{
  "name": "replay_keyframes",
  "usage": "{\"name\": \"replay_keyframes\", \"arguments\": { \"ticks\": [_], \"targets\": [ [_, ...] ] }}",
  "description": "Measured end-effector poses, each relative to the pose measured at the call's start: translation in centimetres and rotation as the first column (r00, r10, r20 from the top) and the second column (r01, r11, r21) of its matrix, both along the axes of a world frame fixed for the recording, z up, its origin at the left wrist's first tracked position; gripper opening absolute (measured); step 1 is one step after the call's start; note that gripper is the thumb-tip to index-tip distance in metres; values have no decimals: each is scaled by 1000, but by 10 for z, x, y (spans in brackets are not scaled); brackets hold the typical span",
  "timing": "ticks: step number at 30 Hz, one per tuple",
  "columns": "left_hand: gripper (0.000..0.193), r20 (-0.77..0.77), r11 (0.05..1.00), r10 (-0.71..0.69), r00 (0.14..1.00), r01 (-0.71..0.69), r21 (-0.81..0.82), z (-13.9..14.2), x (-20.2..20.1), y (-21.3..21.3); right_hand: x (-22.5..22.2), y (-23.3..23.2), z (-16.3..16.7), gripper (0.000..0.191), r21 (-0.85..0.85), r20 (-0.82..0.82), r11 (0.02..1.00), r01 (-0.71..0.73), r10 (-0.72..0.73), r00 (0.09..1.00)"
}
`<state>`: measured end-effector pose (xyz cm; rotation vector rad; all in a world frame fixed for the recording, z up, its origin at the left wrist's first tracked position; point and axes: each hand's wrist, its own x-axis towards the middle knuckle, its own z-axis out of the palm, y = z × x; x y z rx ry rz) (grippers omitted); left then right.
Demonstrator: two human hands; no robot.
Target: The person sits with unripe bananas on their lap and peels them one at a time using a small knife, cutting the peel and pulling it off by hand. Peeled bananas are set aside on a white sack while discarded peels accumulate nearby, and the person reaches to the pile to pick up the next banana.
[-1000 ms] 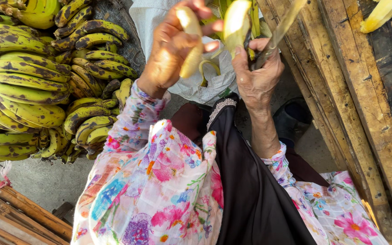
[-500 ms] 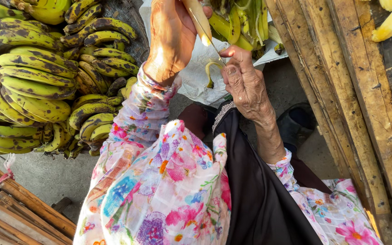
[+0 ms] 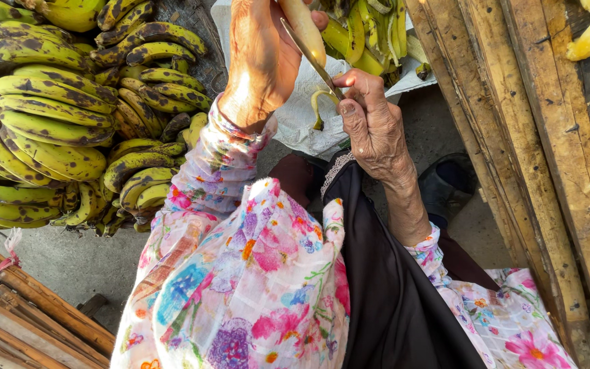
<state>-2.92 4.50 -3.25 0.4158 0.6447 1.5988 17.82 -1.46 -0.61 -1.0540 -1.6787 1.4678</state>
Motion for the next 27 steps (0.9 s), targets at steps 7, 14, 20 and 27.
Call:
{"name": "replay_keyframes", "arguments": {
  "ticks": [7,14,20,27],
  "targets": [
    [24,61,991,-120,991,123,-48,21,10,-12,-5,-1,-14,25,197,-62,980,40,-28,998],
    [23,157,979,-173,972,187,-79,39,23,-20,-6,-1,-25,27,114,-15,991,70,-69,997],
    [25,217,965,-257,942,263,2,46,30,-27,-10,-1,-29,28,171,-104,982,85,-68,992],
    [25,378,944,-256,890,314,-101,46,37,-26,-16,-1,-31,32,213,-61,966,144,-134,989]
  ]
}}
